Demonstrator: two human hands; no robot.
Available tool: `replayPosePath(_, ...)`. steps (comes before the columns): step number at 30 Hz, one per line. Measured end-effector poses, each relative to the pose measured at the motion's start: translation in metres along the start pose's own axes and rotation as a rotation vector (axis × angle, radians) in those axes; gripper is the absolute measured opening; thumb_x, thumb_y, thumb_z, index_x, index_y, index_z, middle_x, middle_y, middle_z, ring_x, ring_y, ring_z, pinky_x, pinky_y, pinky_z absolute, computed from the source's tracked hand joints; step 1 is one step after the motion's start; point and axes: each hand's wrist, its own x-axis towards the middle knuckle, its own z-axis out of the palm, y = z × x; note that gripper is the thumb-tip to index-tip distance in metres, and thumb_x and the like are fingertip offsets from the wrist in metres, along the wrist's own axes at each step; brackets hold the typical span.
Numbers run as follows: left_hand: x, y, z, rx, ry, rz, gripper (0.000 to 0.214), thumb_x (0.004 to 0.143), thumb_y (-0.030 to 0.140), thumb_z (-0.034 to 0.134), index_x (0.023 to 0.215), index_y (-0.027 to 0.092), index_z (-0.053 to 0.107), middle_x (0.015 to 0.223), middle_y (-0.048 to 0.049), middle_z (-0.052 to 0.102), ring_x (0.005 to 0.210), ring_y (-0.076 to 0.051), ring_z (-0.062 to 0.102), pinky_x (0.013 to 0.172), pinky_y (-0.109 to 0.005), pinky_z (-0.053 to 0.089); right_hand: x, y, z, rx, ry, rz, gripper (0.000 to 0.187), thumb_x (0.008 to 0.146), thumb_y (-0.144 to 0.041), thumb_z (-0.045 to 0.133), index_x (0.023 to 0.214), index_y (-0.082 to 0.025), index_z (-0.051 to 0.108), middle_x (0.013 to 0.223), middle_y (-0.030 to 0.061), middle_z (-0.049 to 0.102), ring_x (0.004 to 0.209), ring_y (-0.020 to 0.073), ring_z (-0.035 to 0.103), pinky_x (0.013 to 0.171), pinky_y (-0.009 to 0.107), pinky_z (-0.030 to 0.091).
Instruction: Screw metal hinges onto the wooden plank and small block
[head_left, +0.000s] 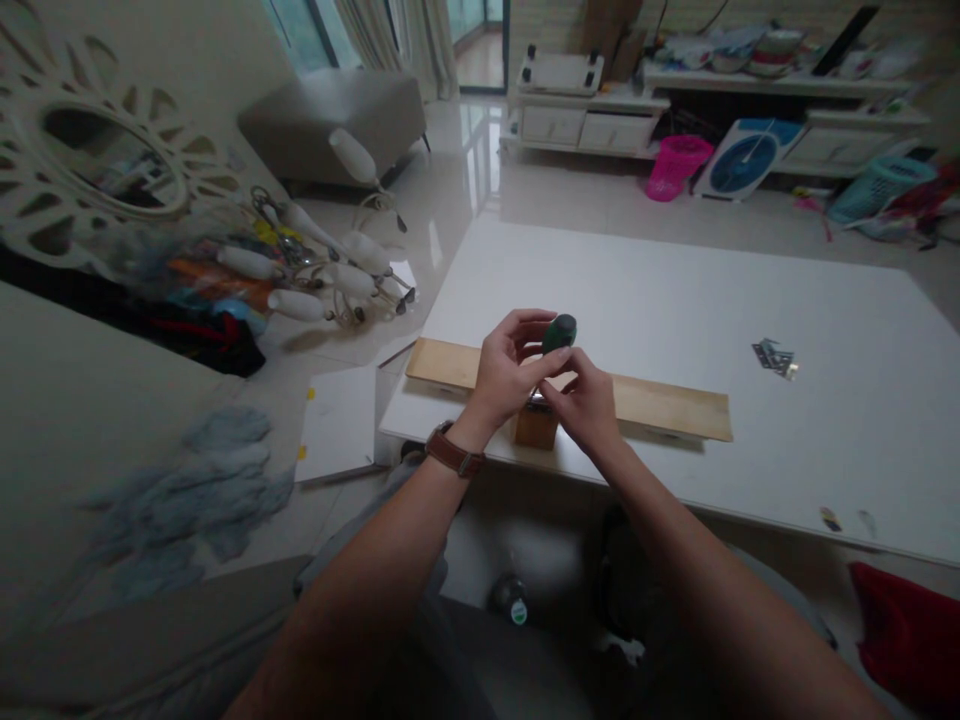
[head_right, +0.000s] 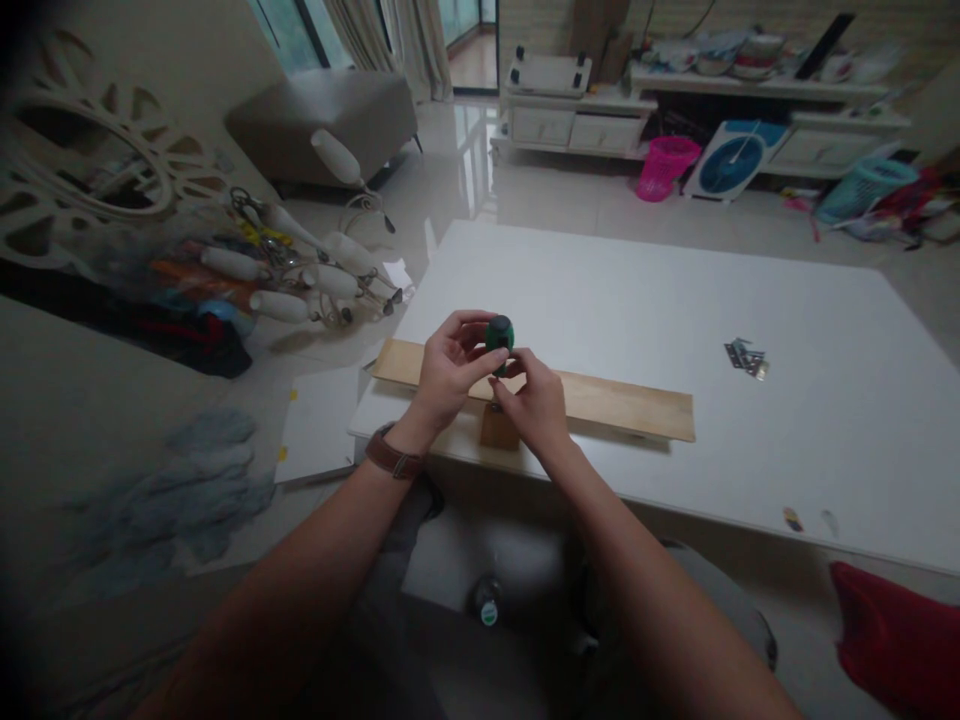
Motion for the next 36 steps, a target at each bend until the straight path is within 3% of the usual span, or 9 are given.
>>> replayPosePath(8,-0.0009,0.0006,0.0007,-0.02,-0.02,-0.005,0.052,0.076,0.039,0.095,0.118,0.025,0.067,0.117,-0.0065,0.078,0.11,-0.021,0.074,0.095,-0.035,0.061,-0.001,-0.0053,-0.0006,-0.01,0.008,-0.019,0.014,0.085,-0.031,0.066,0.098,-0.025,0.064,0.086,0.0013,0.079,0.055,0.0165,0.062,0.062,0.032,0.052)
replayPosePath(16,-0.0024,0.0038,-0.0008,-0.035,-0.028,-0.011,0.053,0.076,0.039,0.095,0.12,0.025,0.067,0.114,-0.0065,0.078,0.108,-0.02,0.075,0.094,-0.034,0.061,-0.0013,-0.0022,0.0005,-0.004,0.007,-0.023,0.019,0.085,-0.03,0.064,0.103,-0.025,0.064,0.089,0.0019,0.079,0.056,0.0167,0.064,0.062,0.032,0.052)
replayPosePath(24,-0.0009,0.0012,0.0005,0.022,-0.008,-0.001,0.055,0.074,0.039,0.096,0.118,0.024,0.066,0.11,-0.0048,0.078,0.104,-0.02,0.075,0.091,-0.033,0.06,0.0002,-0.002,0.0004,-0.026,0.02,0.024,0.019,0.085,-0.039,0.07,0.096,-0.025,0.064,0.08,0.0004,0.077,0.052,0.0168,0.06,0.059,0.032,0.049)
replayPosePath(31,0.0001,0.0012,-0.0011,-0.026,-0.035,0.01,0.053,0.076,0.041,0.095,0.119,0.025,0.068,0.121,-0.0078,0.078,0.113,-0.023,0.075,0.096,-0.039,0.062,-0.001,-0.0027,-0.0006,-0.015,0.024,0.002,0.019,0.087,-0.031,0.066,0.104,-0.025,0.068,0.091,0.0053,0.082,0.064,0.0214,0.069,0.065,0.035,0.056)
replayPosePath(36,-0.0005,0.0017,0.0007,-0.014,-0.018,0.002,0.05,0.079,0.043,0.093,0.118,0.024,0.068,0.115,-0.0074,0.078,0.108,-0.022,0.075,0.094,-0.037,0.063,-0.0019,-0.0046,-0.0004,-0.006,0.005,-0.003,0.02,0.086,-0.028,0.064,0.106,-0.025,0.067,0.095,0.0056,0.082,0.067,0.0211,0.07,0.064,0.035,0.056)
